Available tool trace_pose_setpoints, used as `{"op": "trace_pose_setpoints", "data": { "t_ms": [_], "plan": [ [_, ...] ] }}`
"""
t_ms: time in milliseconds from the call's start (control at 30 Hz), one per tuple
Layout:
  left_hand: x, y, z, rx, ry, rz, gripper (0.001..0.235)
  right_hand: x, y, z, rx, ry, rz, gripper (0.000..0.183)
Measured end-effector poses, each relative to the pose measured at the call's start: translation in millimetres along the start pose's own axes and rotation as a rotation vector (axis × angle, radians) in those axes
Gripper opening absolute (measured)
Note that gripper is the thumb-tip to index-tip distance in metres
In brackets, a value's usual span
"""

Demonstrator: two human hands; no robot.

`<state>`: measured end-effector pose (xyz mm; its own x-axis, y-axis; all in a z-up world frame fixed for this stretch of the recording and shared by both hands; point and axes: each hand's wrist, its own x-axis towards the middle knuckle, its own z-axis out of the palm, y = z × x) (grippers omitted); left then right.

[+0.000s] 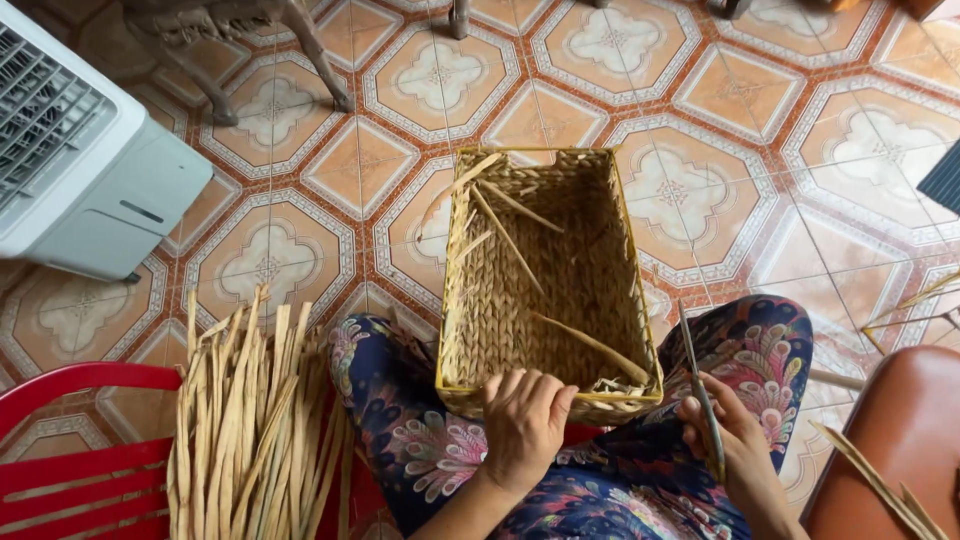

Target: The recorder is weaving a basket using dried plant fibers, periodically trimming the fibers with scissors.

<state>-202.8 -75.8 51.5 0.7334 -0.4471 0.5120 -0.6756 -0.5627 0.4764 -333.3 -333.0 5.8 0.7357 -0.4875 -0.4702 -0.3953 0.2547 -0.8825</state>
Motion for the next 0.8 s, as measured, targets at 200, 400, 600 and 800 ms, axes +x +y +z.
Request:
{"op": "trace_pose_setpoints", "data": {
  "t_ms": [200,400,600,800],
  "plan": [
    [21,-6,-24,-0.451,-0.251,-0.05,0.026,-14,-40,24,-0.223,0.028,0.052,0.058],
    [109,-94,-43,0.048,-0.012,-0.28,0.044,7,-23,22,-0.244,-0.013,-0.096,0.057],
    [105,-144,33,-0.391,-0.291,-0.663,0.075,46,17,26,-0.175,0.062,-0.172,0.053],
    [127,-122,3,-0.538,-0.338,-0.919,0.085,18,-53,52,-0.333,0.101,-0.113,0.058]
  ]
}}
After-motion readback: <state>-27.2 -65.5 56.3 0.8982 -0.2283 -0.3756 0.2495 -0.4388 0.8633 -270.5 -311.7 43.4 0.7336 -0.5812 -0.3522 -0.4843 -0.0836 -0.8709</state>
